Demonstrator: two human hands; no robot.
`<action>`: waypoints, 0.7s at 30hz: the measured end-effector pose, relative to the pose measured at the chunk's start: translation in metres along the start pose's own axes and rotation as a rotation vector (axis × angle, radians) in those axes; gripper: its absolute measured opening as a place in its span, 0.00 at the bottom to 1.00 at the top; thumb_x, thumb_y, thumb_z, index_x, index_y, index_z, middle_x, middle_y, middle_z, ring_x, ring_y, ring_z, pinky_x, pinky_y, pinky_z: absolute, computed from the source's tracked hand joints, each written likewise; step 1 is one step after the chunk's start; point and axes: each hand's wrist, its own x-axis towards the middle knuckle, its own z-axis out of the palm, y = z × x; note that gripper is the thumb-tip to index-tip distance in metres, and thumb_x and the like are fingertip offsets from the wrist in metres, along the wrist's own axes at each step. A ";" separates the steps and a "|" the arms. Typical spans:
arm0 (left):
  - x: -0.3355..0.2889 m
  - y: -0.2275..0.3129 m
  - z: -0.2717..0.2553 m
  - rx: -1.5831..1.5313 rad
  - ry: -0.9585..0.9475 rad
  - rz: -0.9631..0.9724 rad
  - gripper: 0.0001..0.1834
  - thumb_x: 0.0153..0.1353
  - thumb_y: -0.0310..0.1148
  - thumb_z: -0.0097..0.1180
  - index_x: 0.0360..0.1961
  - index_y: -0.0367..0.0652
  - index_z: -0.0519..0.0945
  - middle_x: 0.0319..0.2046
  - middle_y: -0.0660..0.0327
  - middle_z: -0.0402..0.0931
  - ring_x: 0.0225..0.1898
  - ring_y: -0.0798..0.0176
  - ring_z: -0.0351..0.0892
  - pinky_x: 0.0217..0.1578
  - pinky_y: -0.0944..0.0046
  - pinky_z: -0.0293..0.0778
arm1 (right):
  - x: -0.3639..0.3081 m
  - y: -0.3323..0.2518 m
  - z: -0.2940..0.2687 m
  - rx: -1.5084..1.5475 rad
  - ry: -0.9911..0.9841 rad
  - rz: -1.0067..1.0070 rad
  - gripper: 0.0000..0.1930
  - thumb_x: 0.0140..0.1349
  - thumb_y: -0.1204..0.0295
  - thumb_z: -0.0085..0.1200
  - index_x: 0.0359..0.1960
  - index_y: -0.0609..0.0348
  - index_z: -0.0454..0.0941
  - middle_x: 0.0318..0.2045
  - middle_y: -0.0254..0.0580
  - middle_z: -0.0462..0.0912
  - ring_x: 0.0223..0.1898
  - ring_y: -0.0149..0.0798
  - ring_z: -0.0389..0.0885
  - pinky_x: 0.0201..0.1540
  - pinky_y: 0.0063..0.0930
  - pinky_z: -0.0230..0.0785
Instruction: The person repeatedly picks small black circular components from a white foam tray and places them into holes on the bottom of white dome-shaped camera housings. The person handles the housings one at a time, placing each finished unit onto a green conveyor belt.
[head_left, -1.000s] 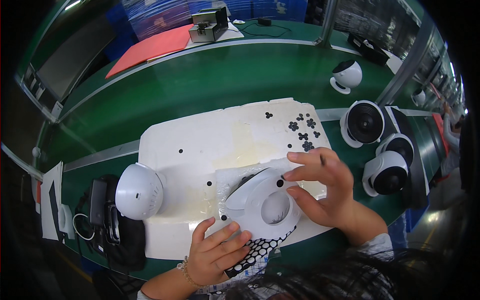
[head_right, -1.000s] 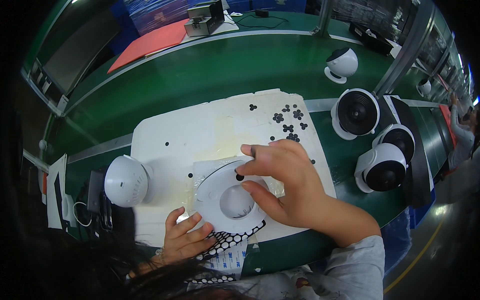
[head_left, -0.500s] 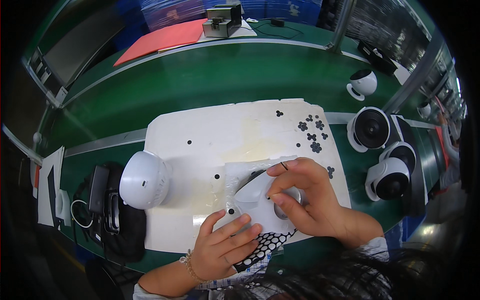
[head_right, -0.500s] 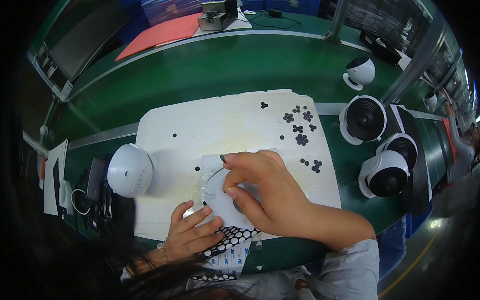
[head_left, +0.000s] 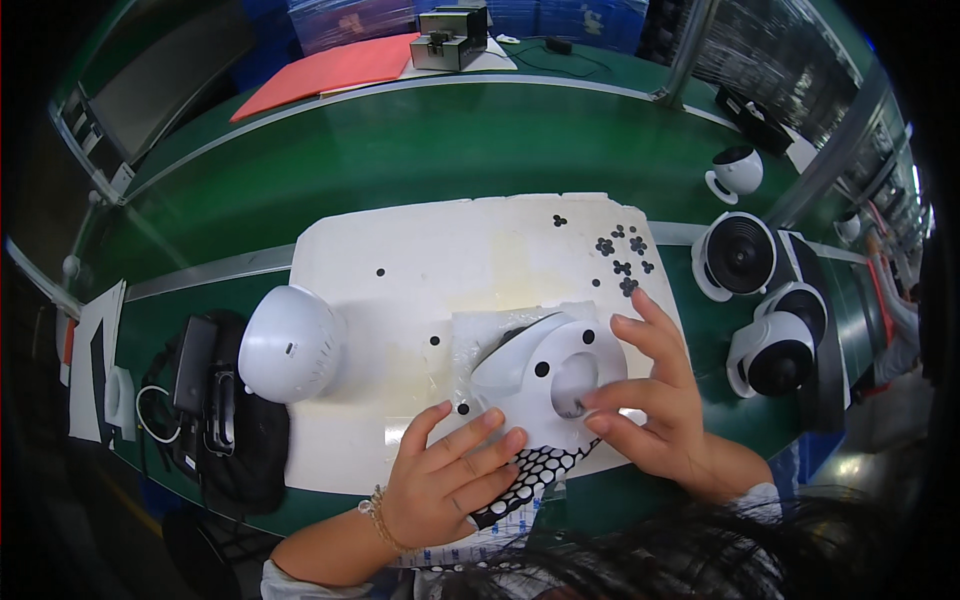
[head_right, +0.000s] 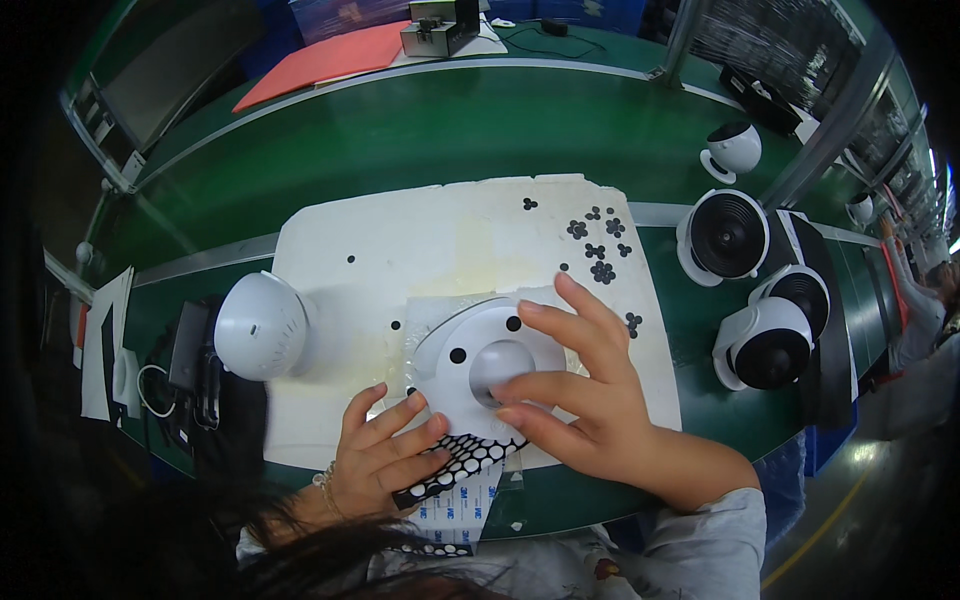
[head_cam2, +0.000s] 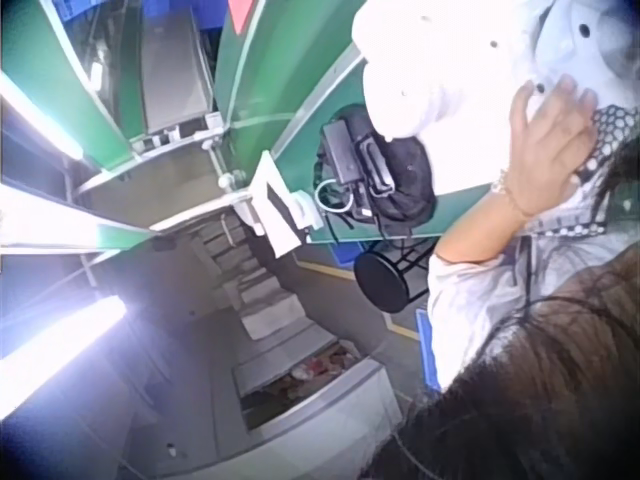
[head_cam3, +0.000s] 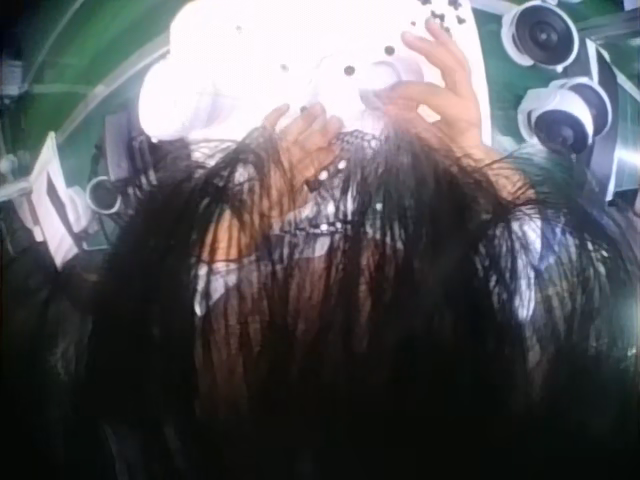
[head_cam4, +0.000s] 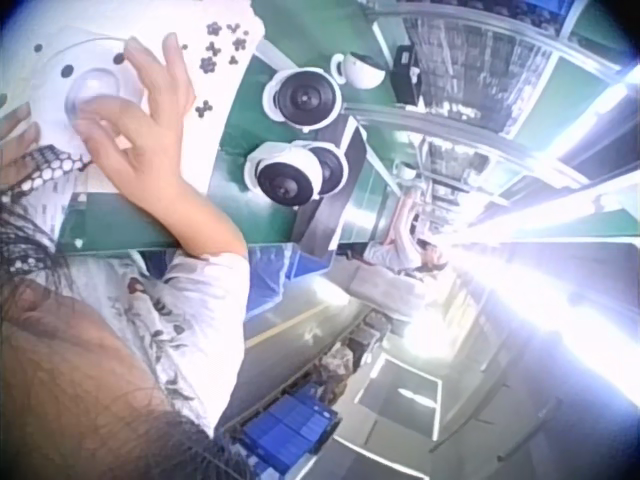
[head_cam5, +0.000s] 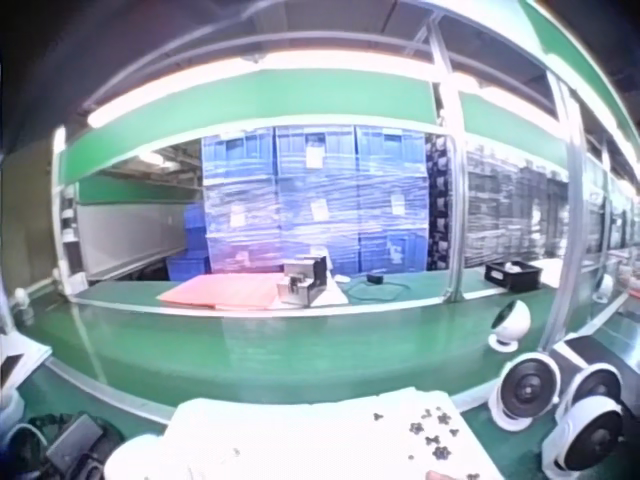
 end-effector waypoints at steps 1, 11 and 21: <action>0.001 0.001 0.000 -0.008 -0.008 -0.012 0.11 0.41 0.26 0.55 0.31 0.48 0.76 0.50 0.63 0.72 0.55 0.60 0.66 0.52 0.46 0.54 | -0.007 0.003 0.002 0.110 0.023 0.018 0.09 0.48 0.70 0.58 0.34 0.48 0.79 0.55 0.44 0.64 0.61 0.55 0.51 0.59 0.44 0.41; 0.000 0.001 0.007 0.012 0.082 -0.006 0.14 0.40 0.26 0.56 0.33 0.47 0.75 0.48 0.62 0.73 0.55 0.58 0.66 0.53 0.43 0.51 | -0.016 -0.003 0.009 0.256 -0.093 0.135 0.02 0.51 0.72 0.55 0.27 0.53 0.78 0.55 0.47 0.62 0.62 0.56 0.46 0.60 0.44 0.41; 0.000 0.001 0.008 0.024 0.096 -0.005 0.13 0.39 0.26 0.56 0.31 0.47 0.75 0.49 0.61 0.73 0.55 0.58 0.66 0.53 0.43 0.51 | -0.020 -0.002 0.012 0.053 -0.025 0.021 0.04 0.51 0.68 0.56 0.29 0.48 0.78 0.53 0.41 0.66 0.60 0.52 0.51 0.58 0.43 0.43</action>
